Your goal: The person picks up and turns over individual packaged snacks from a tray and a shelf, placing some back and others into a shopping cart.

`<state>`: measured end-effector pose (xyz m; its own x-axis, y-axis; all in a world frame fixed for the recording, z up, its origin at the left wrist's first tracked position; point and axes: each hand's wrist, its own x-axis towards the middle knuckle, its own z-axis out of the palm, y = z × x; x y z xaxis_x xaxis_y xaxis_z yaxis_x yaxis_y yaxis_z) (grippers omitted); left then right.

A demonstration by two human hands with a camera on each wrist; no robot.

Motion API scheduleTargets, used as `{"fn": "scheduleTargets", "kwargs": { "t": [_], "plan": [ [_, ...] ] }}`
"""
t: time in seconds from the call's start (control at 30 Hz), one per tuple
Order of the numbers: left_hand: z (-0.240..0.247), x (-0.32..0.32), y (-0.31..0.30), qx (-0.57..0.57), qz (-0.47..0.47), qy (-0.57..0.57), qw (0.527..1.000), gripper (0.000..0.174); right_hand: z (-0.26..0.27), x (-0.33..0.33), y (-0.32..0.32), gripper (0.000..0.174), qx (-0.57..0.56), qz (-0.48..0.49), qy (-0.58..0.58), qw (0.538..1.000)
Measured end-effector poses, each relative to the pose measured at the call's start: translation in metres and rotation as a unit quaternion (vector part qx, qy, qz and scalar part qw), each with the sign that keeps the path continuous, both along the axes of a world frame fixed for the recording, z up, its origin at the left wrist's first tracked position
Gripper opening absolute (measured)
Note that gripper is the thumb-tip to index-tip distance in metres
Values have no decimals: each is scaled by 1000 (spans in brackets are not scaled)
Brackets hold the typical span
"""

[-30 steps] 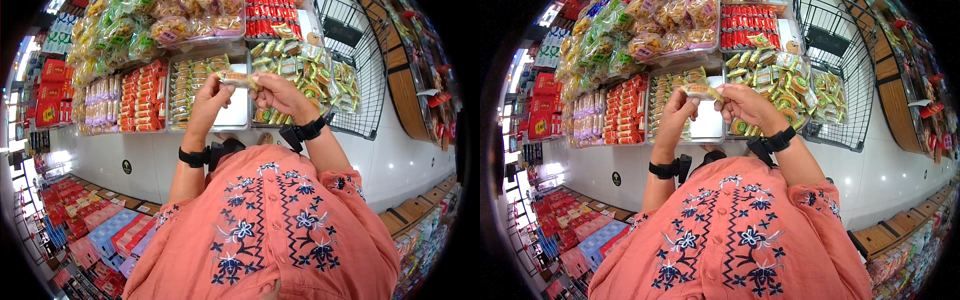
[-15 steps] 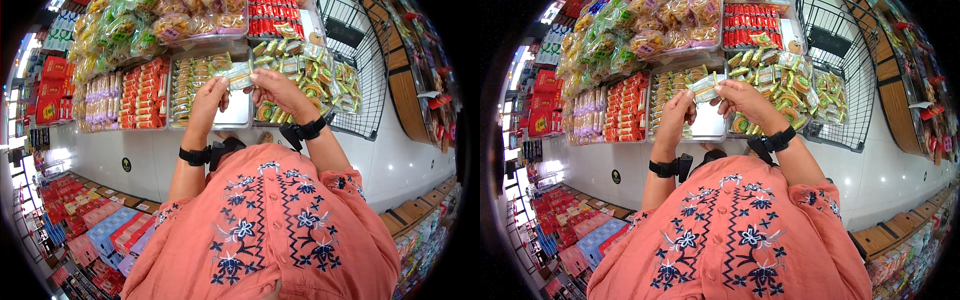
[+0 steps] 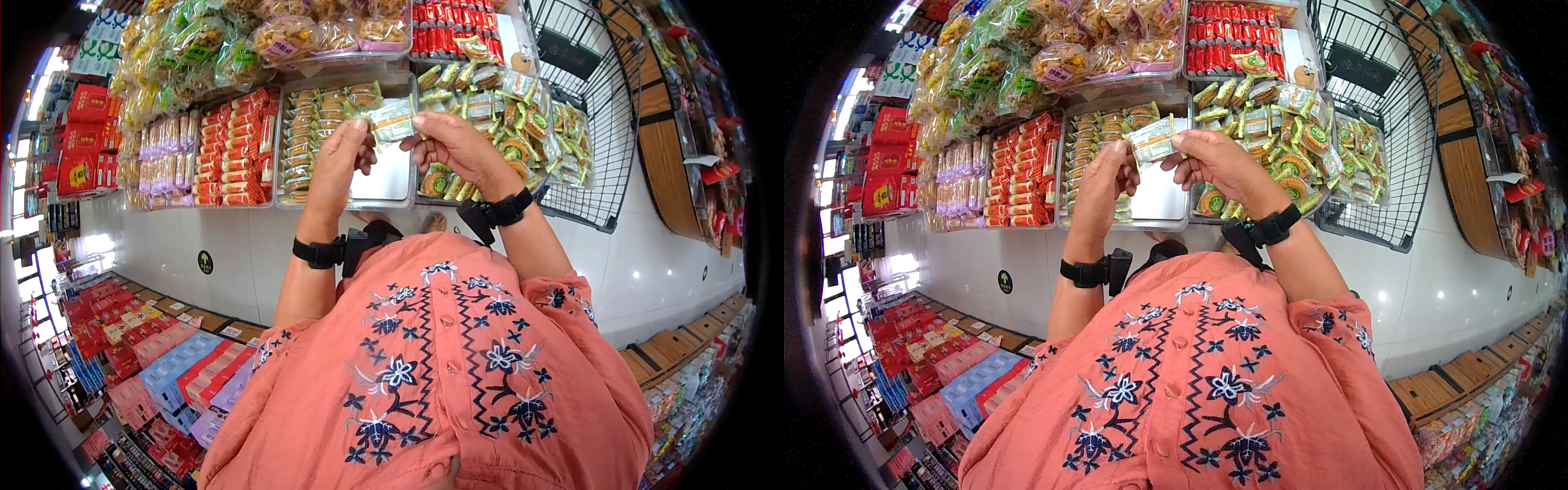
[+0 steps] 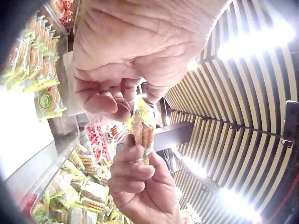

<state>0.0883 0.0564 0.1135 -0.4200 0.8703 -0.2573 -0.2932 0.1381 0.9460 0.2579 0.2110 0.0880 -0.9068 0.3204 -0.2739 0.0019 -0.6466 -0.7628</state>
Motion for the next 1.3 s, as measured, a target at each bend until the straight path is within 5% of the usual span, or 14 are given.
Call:
{"fn": "scheduleTargets", "kwargs": {
  "t": [0.4, 0.67, 1.3],
  "plan": [
    [6, 1, 6, 4, 8, -53, 999, 30, 0, -10, -2, 37, -28, 6, -16, 999],
    [18, -10, 3, 35, -66, -24, 997, 55, -19, -15, 1, 38, -118, 51, 11, 992],
    [3, -15, -2, -35, -20, 36, 999, 33, -21, -14, -6, 60, -44, 151, -63, 986]
  ]
}}
